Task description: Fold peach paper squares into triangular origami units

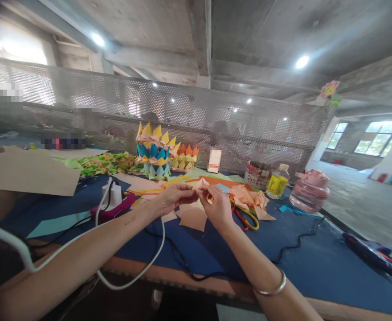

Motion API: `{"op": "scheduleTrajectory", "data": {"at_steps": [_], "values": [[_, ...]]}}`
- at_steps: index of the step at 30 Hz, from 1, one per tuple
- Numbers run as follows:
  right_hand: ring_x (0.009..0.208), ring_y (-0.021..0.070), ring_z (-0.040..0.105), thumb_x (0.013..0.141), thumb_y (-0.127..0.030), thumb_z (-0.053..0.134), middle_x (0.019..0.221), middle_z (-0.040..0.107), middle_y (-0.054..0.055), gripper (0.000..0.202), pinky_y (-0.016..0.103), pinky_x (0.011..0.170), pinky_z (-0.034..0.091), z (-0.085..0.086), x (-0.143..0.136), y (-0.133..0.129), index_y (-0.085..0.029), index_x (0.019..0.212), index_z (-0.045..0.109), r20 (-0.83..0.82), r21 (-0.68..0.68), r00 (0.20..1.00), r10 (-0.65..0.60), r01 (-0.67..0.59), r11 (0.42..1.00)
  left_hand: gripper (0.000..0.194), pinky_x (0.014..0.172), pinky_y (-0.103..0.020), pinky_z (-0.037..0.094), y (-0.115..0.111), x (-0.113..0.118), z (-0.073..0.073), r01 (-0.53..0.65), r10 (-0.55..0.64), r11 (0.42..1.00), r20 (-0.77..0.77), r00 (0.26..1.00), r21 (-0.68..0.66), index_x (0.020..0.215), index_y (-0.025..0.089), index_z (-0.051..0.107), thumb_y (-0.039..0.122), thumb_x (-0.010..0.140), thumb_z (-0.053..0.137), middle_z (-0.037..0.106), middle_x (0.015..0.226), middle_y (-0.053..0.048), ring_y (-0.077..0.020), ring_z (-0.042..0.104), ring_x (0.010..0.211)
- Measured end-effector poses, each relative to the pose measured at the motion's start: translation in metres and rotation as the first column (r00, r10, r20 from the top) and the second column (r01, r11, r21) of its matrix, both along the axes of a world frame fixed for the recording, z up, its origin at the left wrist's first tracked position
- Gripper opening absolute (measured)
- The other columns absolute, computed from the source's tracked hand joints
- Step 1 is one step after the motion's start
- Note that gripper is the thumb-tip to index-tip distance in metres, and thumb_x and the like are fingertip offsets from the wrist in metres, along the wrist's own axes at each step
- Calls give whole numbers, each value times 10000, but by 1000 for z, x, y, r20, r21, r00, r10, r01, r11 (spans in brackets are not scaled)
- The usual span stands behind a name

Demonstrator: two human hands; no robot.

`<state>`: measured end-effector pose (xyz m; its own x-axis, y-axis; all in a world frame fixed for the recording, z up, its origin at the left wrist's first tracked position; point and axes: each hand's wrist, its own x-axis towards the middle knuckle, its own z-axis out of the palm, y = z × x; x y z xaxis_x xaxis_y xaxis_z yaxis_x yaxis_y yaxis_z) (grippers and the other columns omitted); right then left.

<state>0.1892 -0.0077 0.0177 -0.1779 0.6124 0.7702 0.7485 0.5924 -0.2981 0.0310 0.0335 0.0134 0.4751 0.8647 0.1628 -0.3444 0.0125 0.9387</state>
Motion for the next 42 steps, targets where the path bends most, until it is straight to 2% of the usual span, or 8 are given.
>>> {"op": "scheduleTrajectory", "data": {"at_steps": [6,13,18,22,33,42], "values": [[707,162,546,816,-297,530,729,616,27,152,265,654,426,1,1,-2,-220,844,658,20,49,999,-26,25,998,282,716,-256,448,-1,0,1,16,-16,998,16,1000,-56,660,99,657,279,497,802,646,655,-40,-113,596,626],[756,171,571,827,-257,518,787,646,27,152,292,723,439,2,2,-2,-241,855,666,64,104,998,13,-19,994,190,711,-236,471,-3,-1,4,36,-30,984,37,999,-174,666,101,649,184,548,773,657,662,-46,-121,622,650],[825,179,571,839,-230,505,857,661,25,172,313,784,429,4,3,-4,-254,882,670,142,123,989,28,-46,991,128,710,-240,483,0,-1,3,17,-11,985,38,999,-173,710,96,655,130,606,720,664,668,-60,-125,628,649],[830,182,562,840,-231,506,875,662,25,174,308,763,433,5,3,-5,-255,881,673,192,134,981,1,-27,991,97,699,-229,480,3,-1,2,25,-20,985,32,999,-173,708,93,653,113,619,687,668,674,-66,-124,630,652],[844,190,568,839,-234,506,871,662,43,167,307,760,443,2,2,-3,-233,868,671,189,127,982,-3,-21,992,54,666,-216,472,-1,-1,7,25,-21,974,17,1000,-225,680,90,647,106,631,630,649,625,-50,-108,605,604],[845,193,565,836,-218,495,864,658,51,179,316,757,450,1,3,-1,-220,879,669,183,109,983,-10,-10,994,138,696,-212,472,-1,-1,4,50,-42,979,43,998,-195,685,85,664,148,583,733,662,672,-55,-104,608,635]]}}
